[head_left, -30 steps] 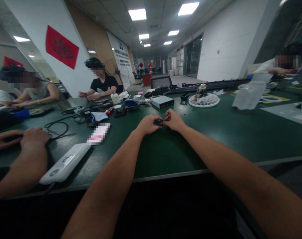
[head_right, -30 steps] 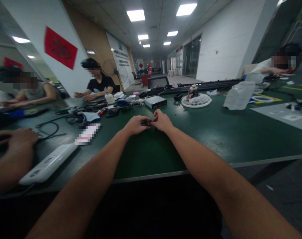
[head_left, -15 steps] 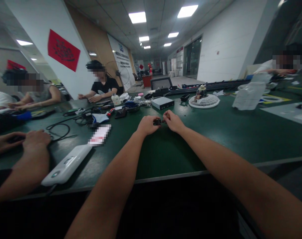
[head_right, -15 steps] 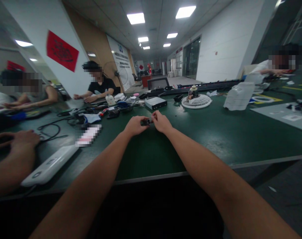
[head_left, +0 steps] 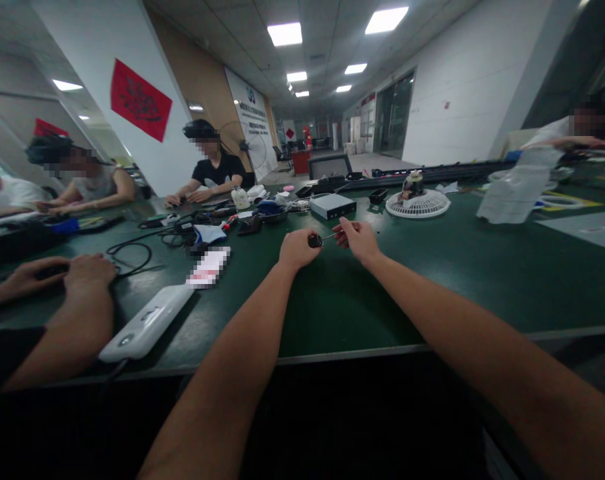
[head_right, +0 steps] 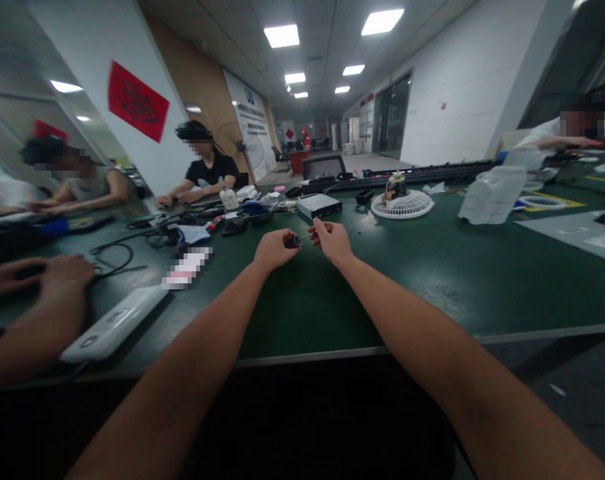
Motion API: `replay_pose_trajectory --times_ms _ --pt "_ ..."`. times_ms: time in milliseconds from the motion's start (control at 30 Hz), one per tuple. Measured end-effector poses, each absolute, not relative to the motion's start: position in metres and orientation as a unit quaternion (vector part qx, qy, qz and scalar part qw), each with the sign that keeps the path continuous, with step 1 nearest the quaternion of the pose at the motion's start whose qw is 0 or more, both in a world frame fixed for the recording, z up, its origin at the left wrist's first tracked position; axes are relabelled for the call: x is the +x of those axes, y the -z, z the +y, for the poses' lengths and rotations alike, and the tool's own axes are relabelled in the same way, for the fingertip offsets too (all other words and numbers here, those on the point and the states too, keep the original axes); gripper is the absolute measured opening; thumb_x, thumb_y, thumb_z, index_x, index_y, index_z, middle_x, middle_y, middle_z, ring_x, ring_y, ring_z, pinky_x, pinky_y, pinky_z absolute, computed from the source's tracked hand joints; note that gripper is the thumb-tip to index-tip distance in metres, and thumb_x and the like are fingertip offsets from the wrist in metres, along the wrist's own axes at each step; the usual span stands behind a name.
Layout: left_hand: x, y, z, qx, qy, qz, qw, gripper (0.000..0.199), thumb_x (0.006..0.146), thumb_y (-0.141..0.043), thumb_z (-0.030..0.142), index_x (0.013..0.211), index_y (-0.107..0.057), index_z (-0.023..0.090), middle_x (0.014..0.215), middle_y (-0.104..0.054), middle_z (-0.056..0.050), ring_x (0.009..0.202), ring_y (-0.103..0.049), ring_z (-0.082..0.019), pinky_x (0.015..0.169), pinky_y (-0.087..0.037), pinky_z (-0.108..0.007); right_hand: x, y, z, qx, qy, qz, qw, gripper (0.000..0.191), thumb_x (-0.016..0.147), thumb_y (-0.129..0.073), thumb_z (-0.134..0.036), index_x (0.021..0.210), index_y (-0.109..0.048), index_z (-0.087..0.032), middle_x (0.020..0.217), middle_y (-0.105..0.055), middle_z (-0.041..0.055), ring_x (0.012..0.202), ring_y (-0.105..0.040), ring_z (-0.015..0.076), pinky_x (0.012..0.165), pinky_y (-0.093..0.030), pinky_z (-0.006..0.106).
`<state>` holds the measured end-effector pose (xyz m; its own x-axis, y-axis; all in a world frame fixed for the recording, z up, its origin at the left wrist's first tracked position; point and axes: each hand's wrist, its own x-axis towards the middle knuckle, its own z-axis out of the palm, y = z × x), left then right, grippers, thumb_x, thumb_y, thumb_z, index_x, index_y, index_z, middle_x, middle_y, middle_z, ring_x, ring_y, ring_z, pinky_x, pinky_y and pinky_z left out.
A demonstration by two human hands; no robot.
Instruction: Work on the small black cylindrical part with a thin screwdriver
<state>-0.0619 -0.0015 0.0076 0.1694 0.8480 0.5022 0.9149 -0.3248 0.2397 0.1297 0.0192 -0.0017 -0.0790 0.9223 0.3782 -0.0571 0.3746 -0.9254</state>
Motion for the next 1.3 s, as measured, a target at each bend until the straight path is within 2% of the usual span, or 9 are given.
replay_pose_trajectory --times_ms 300,633,867,1133,1300 --pt "-0.0608 -0.0069 -0.0012 -0.772 0.289 -0.564 0.051 0.025 0.078 -0.076 0.032 0.101 -0.075 0.022 0.102 -0.078 -0.007 0.096 -0.071 -0.025 0.087 -0.054 -0.035 0.1320 0.0015 0.0201 -0.381 -0.429 -0.607 0.550 0.042 0.101 -0.056 -0.044 0.080 -0.073 -0.013 0.066 -0.067 0.0043 0.047 -0.062 0.0109 0.045 -0.045 0.022" --pt "-0.0609 -0.0074 -0.0011 -0.780 0.280 -0.558 0.044 0.028 0.077 -0.076 0.031 0.103 -0.076 0.021 0.100 -0.078 -0.008 0.093 -0.071 -0.025 0.087 -0.055 -0.036 0.1310 -0.0035 0.0141 -0.370 -0.441 -0.604 0.552 0.037 0.103 -0.054 -0.039 0.083 -0.072 -0.013 0.073 -0.070 0.0055 0.048 -0.062 0.0101 0.046 -0.045 0.021" --pt "-0.0614 -0.0057 -0.0004 -0.782 0.286 -0.552 0.045 0.028 0.076 -0.076 0.030 0.104 -0.077 0.022 0.100 -0.078 -0.007 0.092 -0.071 -0.025 0.087 -0.056 -0.036 0.1327 -0.0010 0.0189 -0.392 -0.434 -0.607 0.538 0.039 0.103 -0.053 -0.037 0.079 -0.071 -0.013 0.064 -0.066 0.0034 0.046 -0.061 0.0104 0.045 -0.045 0.022" --pt "-0.0612 -0.0059 0.0002 -0.786 0.278 -0.551 0.043 0.029 0.077 -0.076 0.031 0.105 -0.077 0.022 0.100 -0.078 -0.007 0.093 -0.071 -0.025 0.086 -0.056 -0.035 0.1331 -0.0009 0.0199 -0.385 -0.437 -0.602 0.546 0.034 0.103 -0.053 -0.036 0.085 -0.071 -0.014 0.073 -0.068 0.0040 0.047 -0.063 0.0101 0.044 -0.044 0.021" --pt "-0.0620 -0.0059 -0.0003 -0.784 0.277 -0.554 0.041 0.029 0.077 -0.076 0.032 0.104 -0.077 0.022 0.101 -0.078 -0.007 0.093 -0.071 -0.025 0.086 -0.056 -0.035 0.1331 -0.0050 0.0138 -0.369 -0.462 -0.599 0.540 0.035 0.102 -0.053 -0.037 0.083 -0.070 -0.014 0.070 -0.069 0.0036 0.047 -0.062 0.0099 0.046 -0.045 0.021"
